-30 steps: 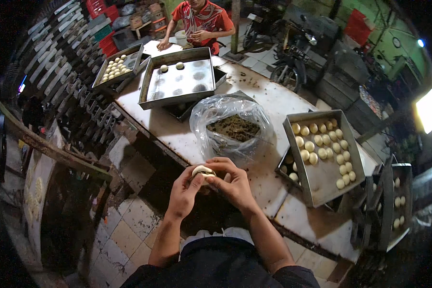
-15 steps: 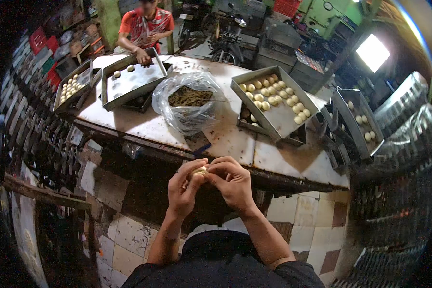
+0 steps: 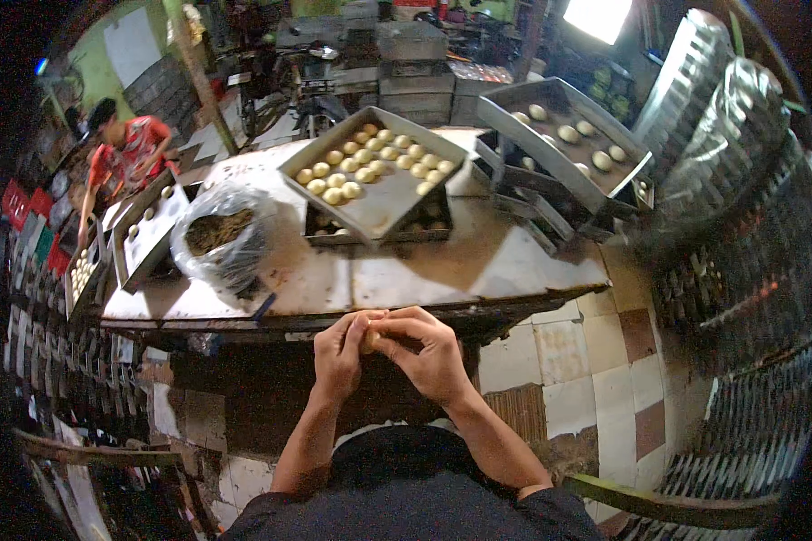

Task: Filling dough with a sweet or savory mixture, shaping it into rolls, and placing them onto baking trays.

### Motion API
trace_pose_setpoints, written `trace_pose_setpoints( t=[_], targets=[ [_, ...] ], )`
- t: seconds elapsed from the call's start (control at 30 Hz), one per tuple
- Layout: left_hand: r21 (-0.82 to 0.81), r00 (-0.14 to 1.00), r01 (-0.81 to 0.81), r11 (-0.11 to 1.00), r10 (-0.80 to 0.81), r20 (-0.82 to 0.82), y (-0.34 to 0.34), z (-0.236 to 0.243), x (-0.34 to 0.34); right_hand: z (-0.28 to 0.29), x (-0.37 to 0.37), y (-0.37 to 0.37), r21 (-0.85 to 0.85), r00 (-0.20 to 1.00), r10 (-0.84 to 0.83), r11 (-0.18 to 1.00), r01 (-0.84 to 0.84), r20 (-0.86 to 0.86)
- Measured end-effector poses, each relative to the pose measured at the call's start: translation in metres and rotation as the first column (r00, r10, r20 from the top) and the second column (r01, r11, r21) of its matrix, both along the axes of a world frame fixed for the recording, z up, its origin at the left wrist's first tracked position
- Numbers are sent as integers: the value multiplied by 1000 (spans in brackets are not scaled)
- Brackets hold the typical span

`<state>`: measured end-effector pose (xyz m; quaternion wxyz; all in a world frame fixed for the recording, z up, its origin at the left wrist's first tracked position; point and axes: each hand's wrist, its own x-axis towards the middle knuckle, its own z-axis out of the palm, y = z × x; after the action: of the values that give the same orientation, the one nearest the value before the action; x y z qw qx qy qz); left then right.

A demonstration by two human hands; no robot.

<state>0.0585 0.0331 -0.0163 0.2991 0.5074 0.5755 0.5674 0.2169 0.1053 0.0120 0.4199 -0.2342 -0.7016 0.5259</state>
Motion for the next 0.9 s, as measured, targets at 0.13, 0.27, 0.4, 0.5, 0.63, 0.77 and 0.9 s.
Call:
trace_pose_setpoints(
  t=[0.13,0.27,0.4,0.5,0.63,0.77,0.9],
  targets=[
    [-247,972,204,947,-167,163,44,2,65,-17,73,43,-8,995,-58,998,59,75],
    [-292,905,399,869,-323,276,90,27,108,-15,119,84,-184,983,-126,971,149,131],
    [-344,848,504,792,-380,369,134,42,123,-37,145,125,-236,990,13,971,-46,-139],
    [-455,844,435,777,-528,-95,172,63,131,-52,137,156,-419,947,-36,902,-108,-320],
    [-72,746,356,932,-329,-578,224,45,115,-24,103,168,-803,829,-343,563,-194,-441],
    [319,824,313,895,-89,-560,281,49,101,-33,68,186,-718,736,-399,675,-167,-547],
    [154,809,543,825,-563,168,333,41,45,-5,49,263,-812,907,-314,581,-50,-280]
  ],
)
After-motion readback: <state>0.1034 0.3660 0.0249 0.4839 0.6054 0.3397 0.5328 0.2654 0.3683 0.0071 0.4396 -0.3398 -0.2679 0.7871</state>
